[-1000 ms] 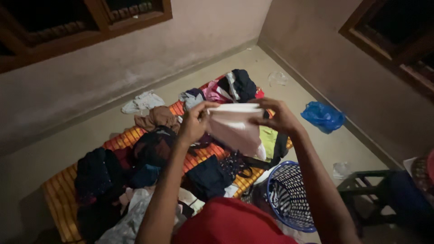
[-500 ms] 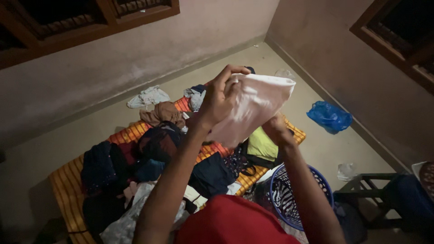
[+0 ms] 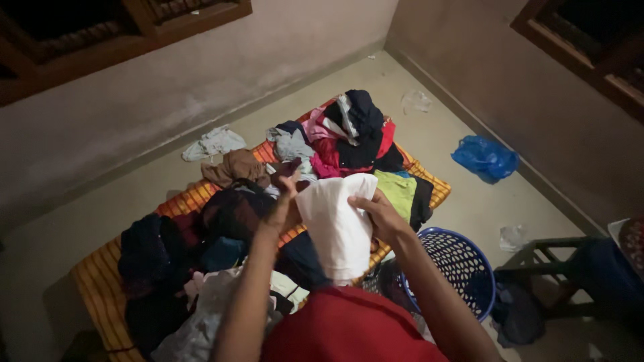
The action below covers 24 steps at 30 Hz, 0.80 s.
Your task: The person picks up and folds various items of clothing from a pile on a floor mattress, including a patterned grey shirt, dark blue pants, a white t-shirt, and a maroon garment.
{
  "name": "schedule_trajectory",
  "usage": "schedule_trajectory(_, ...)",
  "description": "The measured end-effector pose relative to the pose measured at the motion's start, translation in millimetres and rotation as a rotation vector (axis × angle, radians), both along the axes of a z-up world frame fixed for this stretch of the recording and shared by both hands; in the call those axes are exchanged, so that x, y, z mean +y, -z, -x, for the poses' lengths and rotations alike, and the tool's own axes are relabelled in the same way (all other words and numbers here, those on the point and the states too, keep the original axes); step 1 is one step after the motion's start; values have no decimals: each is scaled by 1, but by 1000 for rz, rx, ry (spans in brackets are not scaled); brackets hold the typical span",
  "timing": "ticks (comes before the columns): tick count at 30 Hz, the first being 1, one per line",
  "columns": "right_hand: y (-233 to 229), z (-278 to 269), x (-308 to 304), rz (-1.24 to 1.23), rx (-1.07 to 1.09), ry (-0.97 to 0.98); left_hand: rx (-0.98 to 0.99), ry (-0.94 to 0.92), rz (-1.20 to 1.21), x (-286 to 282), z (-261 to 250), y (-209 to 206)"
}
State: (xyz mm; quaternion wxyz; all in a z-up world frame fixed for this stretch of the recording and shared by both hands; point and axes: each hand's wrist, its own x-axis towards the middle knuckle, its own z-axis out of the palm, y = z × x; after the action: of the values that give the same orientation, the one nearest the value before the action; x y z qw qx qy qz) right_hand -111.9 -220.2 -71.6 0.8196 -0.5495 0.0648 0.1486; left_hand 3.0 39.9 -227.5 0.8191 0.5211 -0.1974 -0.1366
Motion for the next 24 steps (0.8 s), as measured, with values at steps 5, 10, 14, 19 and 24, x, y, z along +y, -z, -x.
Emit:
schedule_trajectory(5, 8, -5, -16, 138, -143, -136, 286, 183, 55, -29, 34, -47)
schedule_trajectory(10, 2, -5, -24, 360, -172, -81, -63, -109, -181, -22, 34, -99)
schedule_trajectory(14, 1, 1, 0, 423, 260, 301, -645, -207, -530, -16, 41, -120)
schedule_trajectory(19, 16, 10, -10, 322, 70, 259, -343, -41, -718, -8, 48, -118)
schedule_trajectory(24, 10, 11, -18, 793, -334, 123, -520, -225, -868, -15, 54, -100)
